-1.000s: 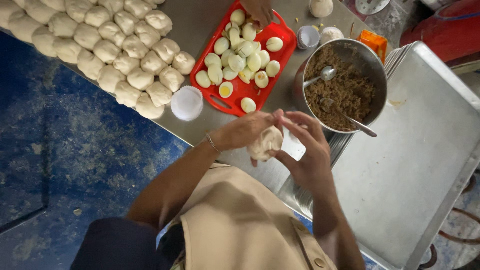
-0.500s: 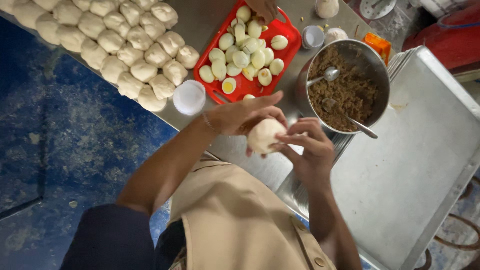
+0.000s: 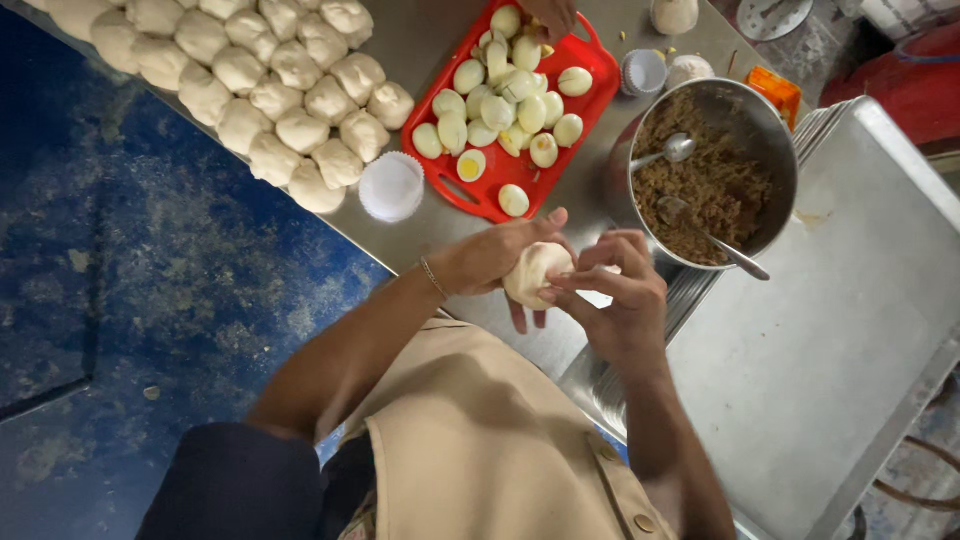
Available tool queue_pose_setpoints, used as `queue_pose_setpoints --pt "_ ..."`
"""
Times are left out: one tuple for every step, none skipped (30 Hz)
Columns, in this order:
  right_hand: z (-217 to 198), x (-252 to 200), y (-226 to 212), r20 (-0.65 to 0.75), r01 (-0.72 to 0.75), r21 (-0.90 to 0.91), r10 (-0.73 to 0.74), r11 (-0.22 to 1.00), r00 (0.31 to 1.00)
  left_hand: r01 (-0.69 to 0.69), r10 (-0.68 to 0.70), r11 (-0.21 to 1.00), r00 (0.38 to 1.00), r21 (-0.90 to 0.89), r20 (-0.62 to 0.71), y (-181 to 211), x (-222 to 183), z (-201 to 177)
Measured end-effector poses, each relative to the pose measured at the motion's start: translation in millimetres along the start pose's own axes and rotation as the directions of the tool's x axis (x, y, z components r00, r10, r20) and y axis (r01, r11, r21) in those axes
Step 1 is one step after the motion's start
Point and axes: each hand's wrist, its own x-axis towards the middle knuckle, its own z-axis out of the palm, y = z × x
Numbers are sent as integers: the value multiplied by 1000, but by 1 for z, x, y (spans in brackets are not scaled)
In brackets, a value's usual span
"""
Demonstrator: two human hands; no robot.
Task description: The person flattens a portion of dough by hand, adds a spoonful of meat filling and a slice of hard-boiled egg, and then seals the dough into a ball before placing it into a small paper cup on a baking tray.
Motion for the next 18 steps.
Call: queue_pose_setpoints --pt "-1 -1 0 15 6 -14 -6 1000 1000 20 -20 999 1000 25 9 2 0 0" --pt "0 -2 0 16 -3 -17 4 1000 1000 32 -32 998 999 50 -1 2 -1 0" --pt "2 -3 1 17 -11 -18 11 1000 1000 44 -43 996 999 77 -14 2 -2 -1" --pt "4 -4 2 18 -18 -19 18 1000 1000 56 -54 993 998 103 -28 1 -3 -3" --pt "7 -3 4 36 -15 -34 17 999 999 67 -63 992 997 110 -37 1 -1 -7" --pt "12 0 6 54 -13 -49 15 999 998 77 -72 990 996 117 -47 2 2 -13" --pt "15 0 6 74 -18 -63 22 998 997 93 -87 989 995 118 -54 -1 3 -15" --pt "13 -1 2 105 10 41 -14 999 994 103 -101 993 994 56 -45 -8 0 -16" --pt "10 4 1 126 50 144 -68 988 990 103 -102 995 994 7 -40 -9 -3 -21" --pt "6 10 -1 142 86 246 -124 966 982 102 -104 994 994 -43 -34 -10 -4 -26" --pt "2 7 -9 92 57 193 -76 980 993 83 -89 992 994 -99 -64 -15 -5 -29" --pt "-2 -1 -20 40 24 141 -30 990 999 61 -76 986 992 -155 -96 -19 -5 -31" --pt "-2 -7 -27 -18 -6 88 8 996 1000 34 -60 979 990 -203 -127 -22 -2 -35" --pt "4 -11 -31 -2 0 -7 0 1000 1000 -15 -20 969 990 -245 -141 -29 0 -35" --pt "14 -13 -33 12 11 -103 -10 995 1000 -64 21 957 988 -283 -155 -37 1 -32" --pt "22 -13 -31 25 23 -197 -19 980 1000 -114 61 941 983 -319 -172 -41 2 -33" --pt "31 -14 -30 76 48 -267 -29 963 997 -118 48 918 981 -378 -188 -46 3 -35" --pt "42 -14 -29 128 76 -334 -35 940 991 -123 35 891 978 -436 -204 -50 3 -37"
